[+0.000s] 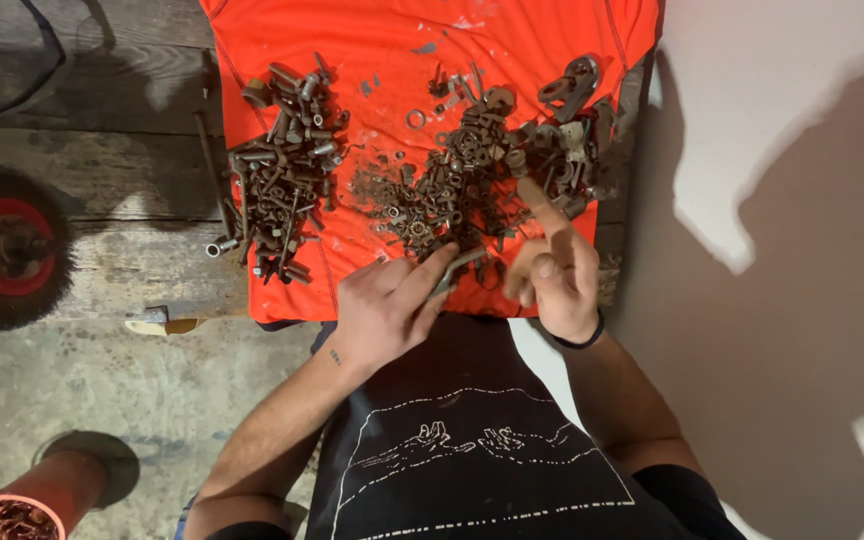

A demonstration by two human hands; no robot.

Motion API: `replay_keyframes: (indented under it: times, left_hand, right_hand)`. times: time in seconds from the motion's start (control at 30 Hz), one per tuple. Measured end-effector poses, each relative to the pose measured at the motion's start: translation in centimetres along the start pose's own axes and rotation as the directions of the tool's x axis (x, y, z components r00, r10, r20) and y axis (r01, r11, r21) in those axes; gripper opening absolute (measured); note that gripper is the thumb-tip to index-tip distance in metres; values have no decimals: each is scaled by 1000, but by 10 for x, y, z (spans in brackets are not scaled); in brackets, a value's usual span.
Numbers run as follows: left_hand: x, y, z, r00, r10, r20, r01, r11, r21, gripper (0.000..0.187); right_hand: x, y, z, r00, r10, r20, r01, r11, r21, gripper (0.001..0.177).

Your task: The person sorts a large pile of rusty metal hardware, including bolts, nuts, and washers, on a red cloth. They pick up individual pieces, inspect them, and occasionally move to a grinding machine to clean or deburr a specific part before returning to the sorting task.

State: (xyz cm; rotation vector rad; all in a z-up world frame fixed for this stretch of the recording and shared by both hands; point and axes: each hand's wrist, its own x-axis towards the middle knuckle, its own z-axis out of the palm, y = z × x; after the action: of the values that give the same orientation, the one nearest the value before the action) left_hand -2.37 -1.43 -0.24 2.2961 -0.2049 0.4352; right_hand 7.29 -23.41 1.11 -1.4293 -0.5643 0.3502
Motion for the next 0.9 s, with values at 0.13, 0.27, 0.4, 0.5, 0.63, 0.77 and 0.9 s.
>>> replay_keyframes:
  times: [0.13,0.27,0.4,0.5,0.63,0.77,0.9]
  left_hand:
    - [1,0,1,1000,-9,7,9,1000,-9,54]
    - [4,0,0,993,-96,64,103,989,-103,53]
    - [0,1,6,956,-251,152,292,858,-423,46]
    - [-1,1,6,937,-275,217,350,750,-561,43]
    - [-2,1,8,919,-285,272,394,688,-609,43]
    - [-2,1,7,912,-294,287,410,687,-600,43]
    - [4,2,0,955,-212,208,288,828,-481,44]
  right_hand:
    - [-3,4,-6,999,42,-5,-42,999,-5,76]
    - [-3,8,-8,994,101,-33,-102,995,-13,71]
    - [-7,11,-12,977,210,-42,-214,962,-167,47]
    - [-1,9,-6,982,185,36,-166,941,-295,33]
    - [1,5,-3,977,202,63,-175,941,-290,30]
    - [10,-7,7,972,208,109,-167,939,-302,33]
    - [5,0,7,955,277,104,-238,928,-289,24]
